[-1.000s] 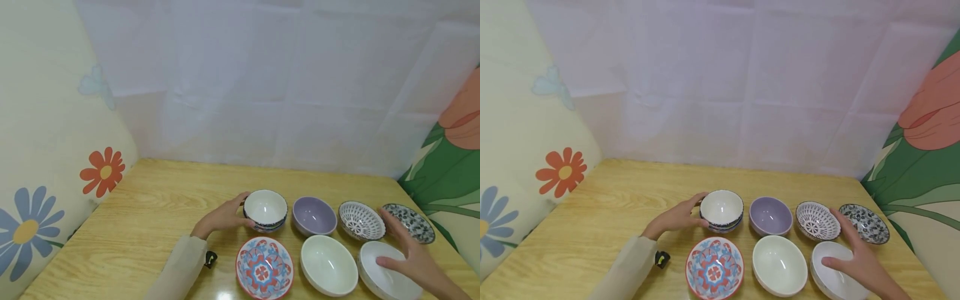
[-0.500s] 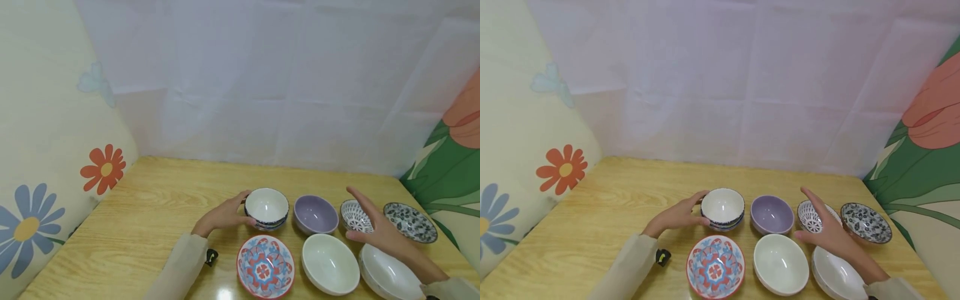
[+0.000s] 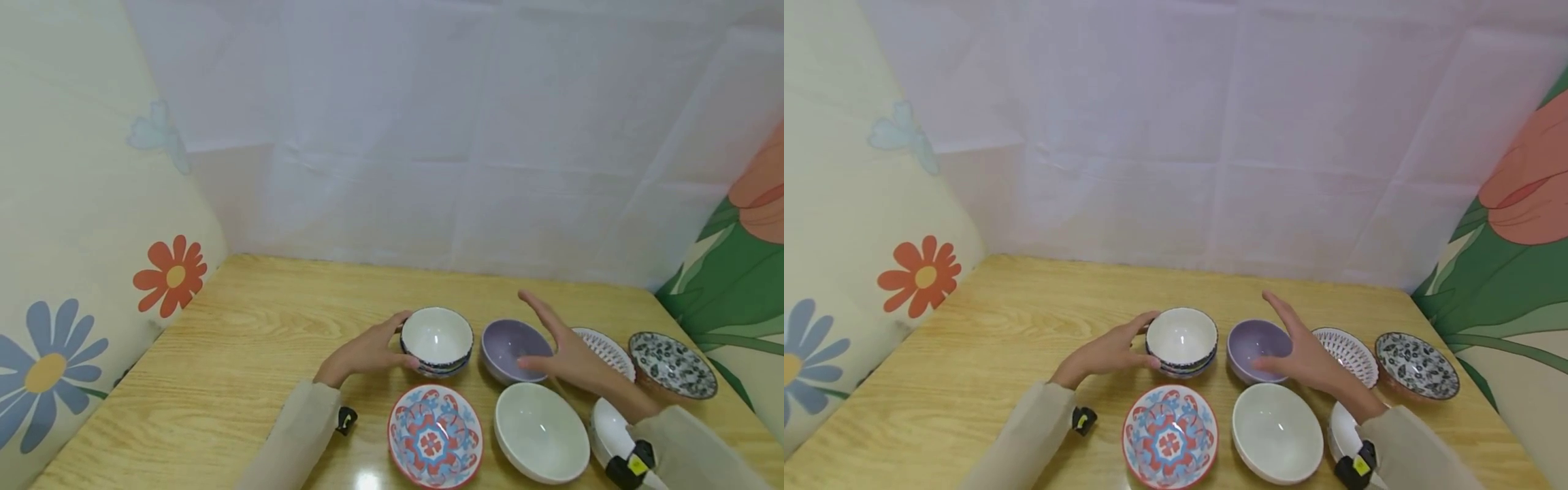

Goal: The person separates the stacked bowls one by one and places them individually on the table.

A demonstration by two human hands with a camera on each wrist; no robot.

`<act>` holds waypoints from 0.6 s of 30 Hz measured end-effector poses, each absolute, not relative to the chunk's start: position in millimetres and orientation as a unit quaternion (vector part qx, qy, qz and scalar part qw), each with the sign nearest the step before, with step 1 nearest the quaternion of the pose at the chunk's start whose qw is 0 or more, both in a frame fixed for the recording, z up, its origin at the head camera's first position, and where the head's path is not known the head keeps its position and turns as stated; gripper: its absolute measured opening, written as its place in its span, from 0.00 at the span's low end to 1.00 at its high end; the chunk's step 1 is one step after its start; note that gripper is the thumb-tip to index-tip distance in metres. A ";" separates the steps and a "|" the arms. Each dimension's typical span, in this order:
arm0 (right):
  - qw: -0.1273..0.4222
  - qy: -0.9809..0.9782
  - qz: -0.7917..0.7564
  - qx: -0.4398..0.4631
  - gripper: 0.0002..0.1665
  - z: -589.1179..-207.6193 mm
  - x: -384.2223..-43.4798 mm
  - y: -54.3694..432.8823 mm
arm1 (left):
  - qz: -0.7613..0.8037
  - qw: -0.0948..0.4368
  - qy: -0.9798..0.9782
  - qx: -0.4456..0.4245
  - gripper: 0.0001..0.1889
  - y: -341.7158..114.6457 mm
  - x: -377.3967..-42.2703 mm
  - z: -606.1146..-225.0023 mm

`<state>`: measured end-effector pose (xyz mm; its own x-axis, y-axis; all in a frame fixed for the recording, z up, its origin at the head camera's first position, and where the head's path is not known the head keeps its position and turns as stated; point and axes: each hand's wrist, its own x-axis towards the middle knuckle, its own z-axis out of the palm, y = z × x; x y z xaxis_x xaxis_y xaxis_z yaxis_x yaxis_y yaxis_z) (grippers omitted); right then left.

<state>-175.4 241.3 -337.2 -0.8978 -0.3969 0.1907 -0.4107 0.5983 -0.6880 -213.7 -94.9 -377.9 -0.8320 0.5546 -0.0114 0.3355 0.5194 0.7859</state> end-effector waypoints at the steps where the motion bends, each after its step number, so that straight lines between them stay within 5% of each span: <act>1: 0.007 -0.892 0.390 0.229 0.62 -338.4 -177.1 238.6 | 0.417 0.132 0.861 0.258 0.45 -94.9 -213.9 -378.3; 18: -0.016 -0.886 0.391 0.248 0.65 -339.5 -188.8 219.1 | 0.416 0.137 0.859 0.265 0.45 -94.3 -213.6 -376.5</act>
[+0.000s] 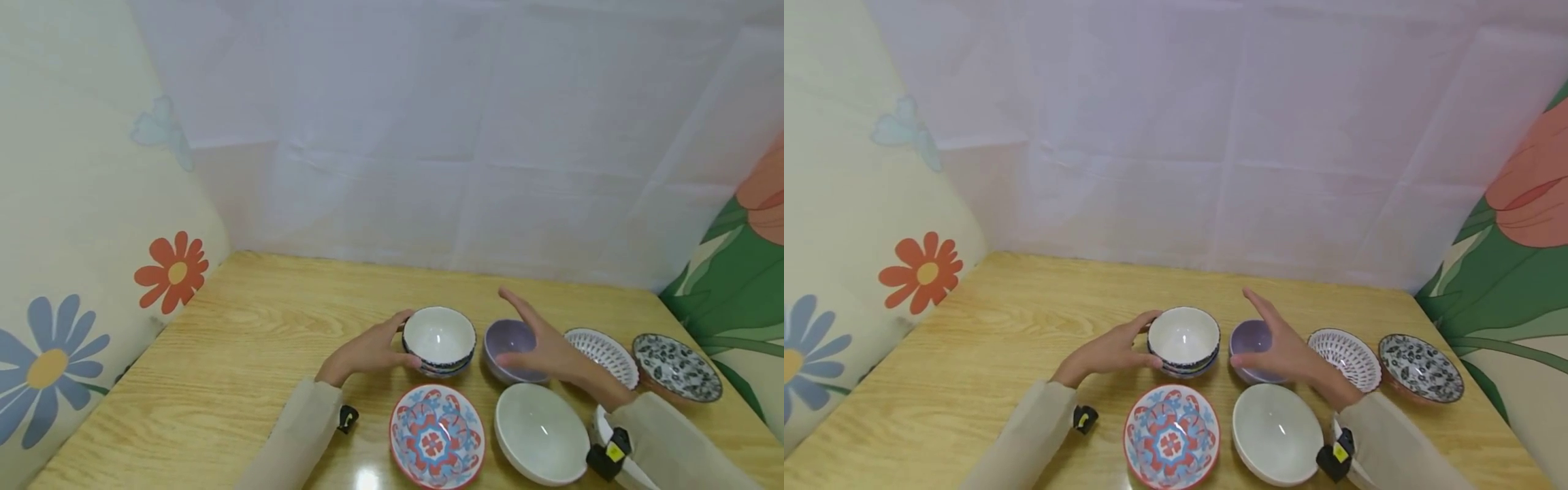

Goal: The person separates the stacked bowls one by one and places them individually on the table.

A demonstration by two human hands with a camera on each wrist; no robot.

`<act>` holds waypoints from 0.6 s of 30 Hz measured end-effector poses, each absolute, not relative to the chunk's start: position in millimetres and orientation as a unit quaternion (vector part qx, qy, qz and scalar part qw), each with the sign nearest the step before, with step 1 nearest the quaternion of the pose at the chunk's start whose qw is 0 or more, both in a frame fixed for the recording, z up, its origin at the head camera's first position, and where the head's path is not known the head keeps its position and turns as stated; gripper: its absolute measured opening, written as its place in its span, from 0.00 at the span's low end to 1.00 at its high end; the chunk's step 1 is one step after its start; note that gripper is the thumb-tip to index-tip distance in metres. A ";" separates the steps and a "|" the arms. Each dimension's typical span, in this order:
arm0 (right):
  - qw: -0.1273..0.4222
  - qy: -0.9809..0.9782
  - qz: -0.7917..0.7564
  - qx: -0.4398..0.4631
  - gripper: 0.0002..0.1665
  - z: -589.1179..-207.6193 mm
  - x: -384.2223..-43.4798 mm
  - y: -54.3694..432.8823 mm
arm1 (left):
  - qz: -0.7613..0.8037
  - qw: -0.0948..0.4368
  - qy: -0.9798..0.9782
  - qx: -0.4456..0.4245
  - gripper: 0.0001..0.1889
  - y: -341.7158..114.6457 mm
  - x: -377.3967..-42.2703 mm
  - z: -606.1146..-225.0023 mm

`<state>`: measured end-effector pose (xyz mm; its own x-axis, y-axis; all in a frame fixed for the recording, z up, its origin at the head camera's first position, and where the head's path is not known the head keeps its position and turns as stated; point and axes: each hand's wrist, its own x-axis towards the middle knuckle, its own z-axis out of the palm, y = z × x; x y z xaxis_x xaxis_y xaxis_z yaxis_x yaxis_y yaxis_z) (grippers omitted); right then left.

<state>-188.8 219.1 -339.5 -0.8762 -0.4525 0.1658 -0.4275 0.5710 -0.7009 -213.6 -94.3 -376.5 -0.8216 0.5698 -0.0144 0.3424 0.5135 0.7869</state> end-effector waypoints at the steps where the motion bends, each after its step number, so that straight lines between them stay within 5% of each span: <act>1: 0.017 0.886 -0.390 -0.249 0.65 -339.0 -190.0 217.8 | 0.417 0.136 0.858 0.266 0.45 -94.8 -213.6 -376.5; 18: 0.063 0.883 -0.387 -0.260 0.65 -364.8 -204.4 180.8 | 0.421 0.138 0.856 0.267 0.45 -95.2 -212.6 -377.0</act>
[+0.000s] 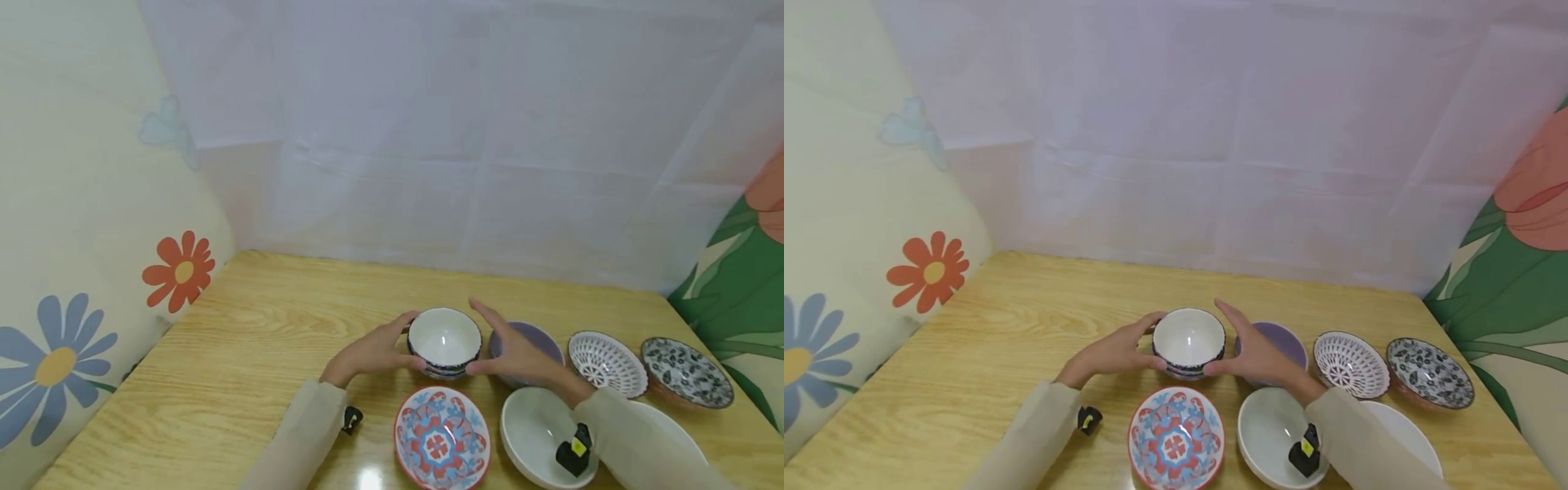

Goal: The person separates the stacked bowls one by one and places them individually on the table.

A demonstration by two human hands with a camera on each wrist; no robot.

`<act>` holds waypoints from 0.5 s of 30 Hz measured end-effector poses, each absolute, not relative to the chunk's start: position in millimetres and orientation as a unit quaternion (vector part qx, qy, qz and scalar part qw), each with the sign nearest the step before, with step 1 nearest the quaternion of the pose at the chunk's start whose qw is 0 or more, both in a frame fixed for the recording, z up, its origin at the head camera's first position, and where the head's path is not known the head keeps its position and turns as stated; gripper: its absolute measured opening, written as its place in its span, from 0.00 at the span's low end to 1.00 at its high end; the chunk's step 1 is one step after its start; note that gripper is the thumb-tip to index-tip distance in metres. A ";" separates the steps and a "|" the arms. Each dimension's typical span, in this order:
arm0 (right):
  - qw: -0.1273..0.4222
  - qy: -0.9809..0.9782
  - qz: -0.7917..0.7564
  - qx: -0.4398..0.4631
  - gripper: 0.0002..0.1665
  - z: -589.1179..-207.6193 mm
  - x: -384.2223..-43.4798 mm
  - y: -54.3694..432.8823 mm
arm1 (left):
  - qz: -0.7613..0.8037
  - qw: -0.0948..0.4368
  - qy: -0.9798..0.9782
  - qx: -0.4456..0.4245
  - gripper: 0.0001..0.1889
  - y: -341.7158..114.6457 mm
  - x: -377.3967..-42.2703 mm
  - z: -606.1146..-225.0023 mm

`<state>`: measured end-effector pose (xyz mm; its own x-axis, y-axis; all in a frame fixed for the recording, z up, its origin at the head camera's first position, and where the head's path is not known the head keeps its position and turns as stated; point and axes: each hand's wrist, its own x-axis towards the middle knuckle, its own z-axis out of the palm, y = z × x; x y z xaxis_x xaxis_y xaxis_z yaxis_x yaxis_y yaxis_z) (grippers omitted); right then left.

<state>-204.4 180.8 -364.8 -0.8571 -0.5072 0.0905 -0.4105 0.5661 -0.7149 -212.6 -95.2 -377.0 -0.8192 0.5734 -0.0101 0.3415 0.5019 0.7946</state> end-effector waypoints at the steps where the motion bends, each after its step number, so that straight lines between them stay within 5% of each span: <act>1: 0.062 0.883 -0.386 -0.260 0.65 -366.2 -204.8 179.4 | 0.423 0.137 0.855 0.268 0.44 -95.1 -212.8 -377.0; 15: 0.058 0.892 -0.375 -0.245 0.69 -375.2 -208.6 166.4 | 0.421 0.136 0.857 0.263 0.44 -95.0 -211.8 -377.0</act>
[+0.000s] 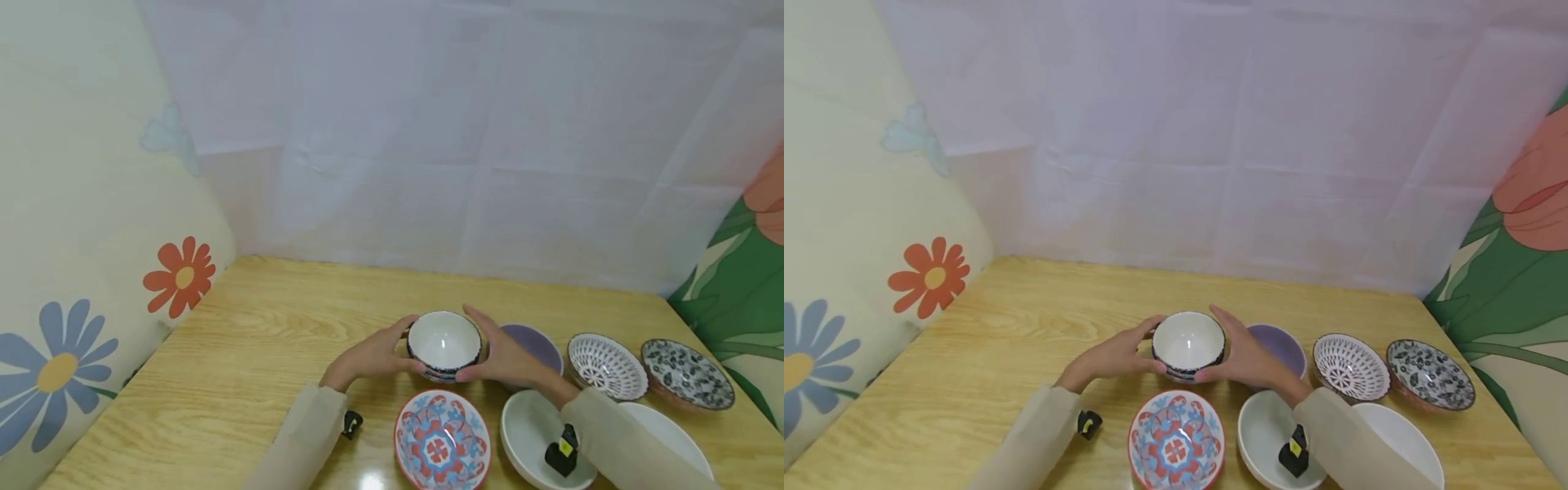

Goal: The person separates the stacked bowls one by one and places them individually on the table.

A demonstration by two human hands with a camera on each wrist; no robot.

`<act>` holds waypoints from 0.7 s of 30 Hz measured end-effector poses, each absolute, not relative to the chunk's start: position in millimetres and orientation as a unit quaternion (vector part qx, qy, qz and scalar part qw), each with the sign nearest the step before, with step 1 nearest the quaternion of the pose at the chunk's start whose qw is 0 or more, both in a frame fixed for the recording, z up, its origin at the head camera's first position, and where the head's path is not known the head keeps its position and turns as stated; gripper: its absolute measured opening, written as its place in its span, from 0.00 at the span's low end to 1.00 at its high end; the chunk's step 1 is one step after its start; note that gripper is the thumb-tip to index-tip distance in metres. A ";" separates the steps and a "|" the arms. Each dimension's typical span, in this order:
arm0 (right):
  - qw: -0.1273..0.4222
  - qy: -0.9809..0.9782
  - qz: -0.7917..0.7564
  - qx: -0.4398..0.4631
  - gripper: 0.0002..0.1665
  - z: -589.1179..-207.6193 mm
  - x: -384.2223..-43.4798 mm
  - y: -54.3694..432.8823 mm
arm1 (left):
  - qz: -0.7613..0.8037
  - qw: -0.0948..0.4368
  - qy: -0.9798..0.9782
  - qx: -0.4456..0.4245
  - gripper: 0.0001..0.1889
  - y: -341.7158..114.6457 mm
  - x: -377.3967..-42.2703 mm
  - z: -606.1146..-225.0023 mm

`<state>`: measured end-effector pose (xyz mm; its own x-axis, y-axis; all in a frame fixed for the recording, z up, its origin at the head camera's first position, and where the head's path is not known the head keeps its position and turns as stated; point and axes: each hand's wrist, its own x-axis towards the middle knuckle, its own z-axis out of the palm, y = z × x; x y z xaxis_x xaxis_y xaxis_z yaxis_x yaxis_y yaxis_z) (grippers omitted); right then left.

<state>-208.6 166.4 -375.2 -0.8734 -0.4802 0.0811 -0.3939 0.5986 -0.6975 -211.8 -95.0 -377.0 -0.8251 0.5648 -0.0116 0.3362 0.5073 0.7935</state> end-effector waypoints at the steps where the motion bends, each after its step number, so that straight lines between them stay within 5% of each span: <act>1: 0.057 0.892 -0.375 -0.245 0.69 -375.5 -209.1 165.5 | 0.419 0.136 0.858 0.263 0.44 -95.1 -211.6 -377.0; 21: 0.039 0.916 -0.316 -0.244 0.68 -378.3 -211.5 153.2 | 0.399 0.133 0.867 0.267 0.44 -95.1 -211.9 -379.1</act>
<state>-211.5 153.2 -378.3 -0.8782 -0.4710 0.0830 -0.4219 0.6813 -0.5981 -211.9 -95.1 -379.1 -0.8218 0.5695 -0.0168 0.3576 0.5385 0.7630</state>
